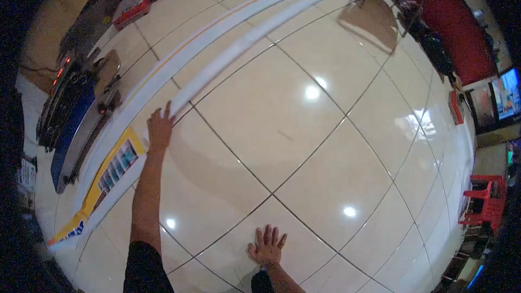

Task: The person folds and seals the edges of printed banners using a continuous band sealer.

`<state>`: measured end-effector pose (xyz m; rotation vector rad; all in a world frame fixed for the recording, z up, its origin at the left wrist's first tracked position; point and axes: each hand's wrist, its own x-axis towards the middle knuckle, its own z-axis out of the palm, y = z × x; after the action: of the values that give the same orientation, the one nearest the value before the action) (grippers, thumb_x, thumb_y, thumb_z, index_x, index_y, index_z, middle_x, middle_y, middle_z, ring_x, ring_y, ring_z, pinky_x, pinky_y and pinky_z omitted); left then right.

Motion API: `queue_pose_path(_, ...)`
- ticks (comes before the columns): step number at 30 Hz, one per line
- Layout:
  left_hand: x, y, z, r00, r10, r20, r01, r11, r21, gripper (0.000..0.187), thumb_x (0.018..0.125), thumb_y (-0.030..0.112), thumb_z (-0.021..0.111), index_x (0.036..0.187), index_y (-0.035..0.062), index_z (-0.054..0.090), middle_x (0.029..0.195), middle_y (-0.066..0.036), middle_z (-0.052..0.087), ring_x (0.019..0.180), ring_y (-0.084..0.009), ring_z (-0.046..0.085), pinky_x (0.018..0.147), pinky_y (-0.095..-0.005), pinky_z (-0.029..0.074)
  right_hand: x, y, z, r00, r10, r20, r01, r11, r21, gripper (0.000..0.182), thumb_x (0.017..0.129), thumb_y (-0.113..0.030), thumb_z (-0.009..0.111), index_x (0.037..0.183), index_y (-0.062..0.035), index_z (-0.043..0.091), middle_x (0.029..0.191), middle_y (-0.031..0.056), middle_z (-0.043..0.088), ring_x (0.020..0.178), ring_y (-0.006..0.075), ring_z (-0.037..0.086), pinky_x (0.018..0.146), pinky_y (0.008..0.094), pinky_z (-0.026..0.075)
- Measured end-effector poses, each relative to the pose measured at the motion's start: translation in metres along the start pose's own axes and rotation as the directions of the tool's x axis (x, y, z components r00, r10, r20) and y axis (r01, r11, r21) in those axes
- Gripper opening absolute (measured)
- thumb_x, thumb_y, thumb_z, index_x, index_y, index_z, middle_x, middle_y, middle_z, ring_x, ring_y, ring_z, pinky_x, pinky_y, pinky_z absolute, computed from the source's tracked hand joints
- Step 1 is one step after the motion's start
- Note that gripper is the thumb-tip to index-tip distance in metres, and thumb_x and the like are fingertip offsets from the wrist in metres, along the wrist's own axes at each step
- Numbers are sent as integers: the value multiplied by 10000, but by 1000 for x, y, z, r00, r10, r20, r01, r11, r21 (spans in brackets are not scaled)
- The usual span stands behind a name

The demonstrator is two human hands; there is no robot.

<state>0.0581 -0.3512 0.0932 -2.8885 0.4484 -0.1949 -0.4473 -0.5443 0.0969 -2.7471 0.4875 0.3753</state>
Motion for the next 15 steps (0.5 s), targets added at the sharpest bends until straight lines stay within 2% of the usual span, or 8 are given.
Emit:
queue_pose_path(3, 50, -21, 23, 994, 27, -110, -4, 978, 210, 614, 899, 361, 570, 1454, 234, 338, 1288, -136, 500, 1111, -275, 519, 911, -430, 417, 0, 1, 3, 999, -25, -21, 26, 997, 78, 734, 801, -504, 540, 1416, -134, 389, 1468, 237, 303, 1357, 471, 241, 1055, 708, 18)
queue_pose_path(5, 68, -28, 13, 919, -256, -299, 331, 913, 238, 659, 865, 382, 608, 1451, 248, 338, 1287, -149, 500, 1112, -289, 514, 935, -441, 406, 1, 0, 0, 999, -39, 18, 39, 999, -15, 727, 795, -486, 549, 1412, -133, 397, 1456, 253, 310, 1353, 483, 240, 1052, 712, 19)
queue_pose_path(6, 74, -24, 11, 917, -260, -304, 339, 909, 245, 659, 865, 382, 608, 1451, 248, 338, 1287, -149, 500, 1112, -289, 514, 935, -441, 406, 5, -2, 0, 999, -49, 15, 49, 999, -10, 727, 795, -486, 549, 1412, -133, 397, 1456, 253, 310, 1353, 483, 240, 1052, 712, 19)
queue_pose_path(8, 67, -4, -26, 767, -631, 117, 642, 760, -101, 709, 835, 353, 654, 1446, 177, 340, 1299, -173, 489, 1161, -326, 486, 987, -458, 377, 0, -2, 1, 999, -32, -19, 33, 998, 60, 699, 802, -450, 544, 1403, -120, 410, 1446, 272, 311, 1352, 495, 232, 1057, 707, 20)
queue_pose_path(10, 50, -28, 43, 927, -367, -73, 316, 873, -371, 756, 823, 328, 665, 1442, 83, 306, 1385, -217, 395, 1263, -374, 391, 1068, -463, 305, 3, 5, 11, 998, -64, -13, 64, 997, 30, 695, 805, -432, 539, 1407, -114, 402, 1454, 275, 295, 1358, 494, 218, 1060, 705, 22)
queue_pose_path(11, 31, -41, 63, 953, -272, -134, 164, 834, -528, 790, 823, 315, 665, 1449, 44, 268, 1444, -241, 327, 1331, -397, 322, 1118, -457, 256, 0, 4, 13, 998, -63, -28, 63, 998, -3, 691, 808, -415, 535, 1411, -107, 394, 1461, 279, 279, 1364, 493, 204, 1063, 702, 24)
queue_pose_path(12, 9, -38, 35, 969, -165, -185, -44, 619, -784, 812, 801, 310, 687, 1448, 54, 269, 1466, -251, 290, 1373, -382, 265, 1142, -448, 214, 0, 1, 12, 990, -141, 19, 140, 990, 26, 691, 808, -415, 535, 1411, -107, 394, 1461, 279, 279, 1364, 493, 204, 1063, 702, 24)
queue_pose_path(15, -91, -79, -25, 994, -52, -97, -3, 870, -494, 817, 780, 354, 702, 1433, 53, 314, 1439, -261, 330, 1362, -392, 288, 1108, -487, 246, 6, -4, 15, 993, -106, 59, 111, 990, -92, 722, 821, -427, 524, 1435, -92, 345, 1485, 273, 235, 1385, 484, 156, 1072, 691, 27)
